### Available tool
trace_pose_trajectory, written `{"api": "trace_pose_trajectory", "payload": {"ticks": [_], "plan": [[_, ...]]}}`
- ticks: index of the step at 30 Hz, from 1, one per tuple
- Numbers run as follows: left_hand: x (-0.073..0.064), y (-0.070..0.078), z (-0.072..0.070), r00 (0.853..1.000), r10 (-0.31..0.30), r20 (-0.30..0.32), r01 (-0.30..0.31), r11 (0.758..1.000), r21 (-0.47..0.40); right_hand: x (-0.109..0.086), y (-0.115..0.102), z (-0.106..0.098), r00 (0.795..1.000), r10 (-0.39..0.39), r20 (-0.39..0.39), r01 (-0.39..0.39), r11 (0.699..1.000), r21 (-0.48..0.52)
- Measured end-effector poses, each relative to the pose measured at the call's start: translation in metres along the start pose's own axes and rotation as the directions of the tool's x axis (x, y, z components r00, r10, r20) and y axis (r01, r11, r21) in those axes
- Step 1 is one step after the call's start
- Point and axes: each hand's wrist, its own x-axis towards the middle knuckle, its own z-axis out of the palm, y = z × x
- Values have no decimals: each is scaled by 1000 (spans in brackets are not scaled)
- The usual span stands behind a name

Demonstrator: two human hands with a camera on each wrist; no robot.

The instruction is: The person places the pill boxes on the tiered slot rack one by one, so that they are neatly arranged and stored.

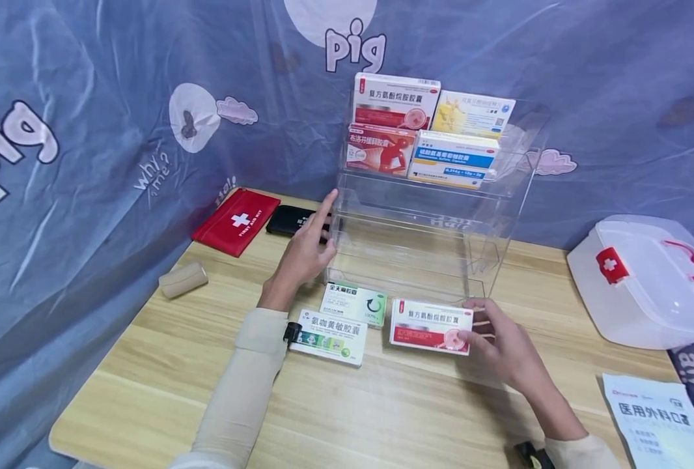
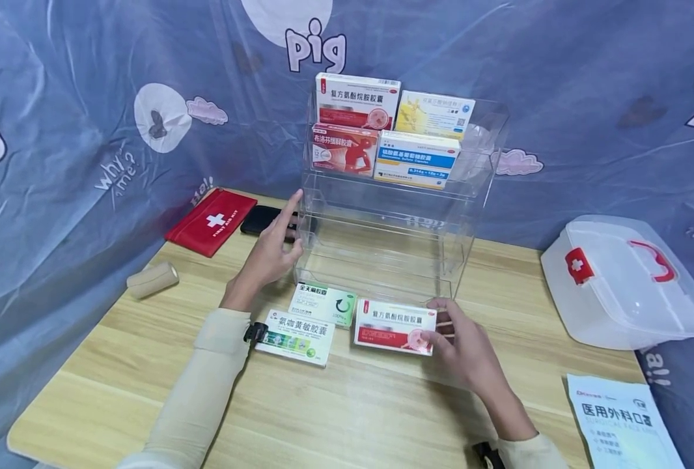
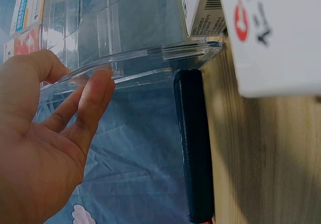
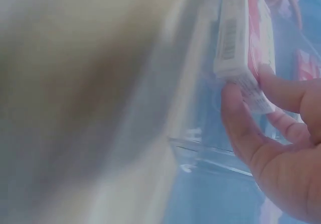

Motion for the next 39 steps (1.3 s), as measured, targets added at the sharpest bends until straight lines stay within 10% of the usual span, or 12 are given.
{"api": "trace_pose_trajectory", "payload": {"ticks": [10,23,33,39], "plan": [[0,-1,0,1000,2,1,-2,1000,-14,46,-24,-38,958,-68,-279,63,998,-26],[1,0,-1,1000,11,-5,-11,1000,-3,128,-66,-51,799,-288,-528,208,956,-205],[0,2,1,1000,6,1,-6,1000,-3,151,-50,-35,777,-238,-582,128,966,-224],[-1,2,1,1000,-3,-1,3,1000,1,157,-48,-24,820,-191,-539,103,976,-190]]}}
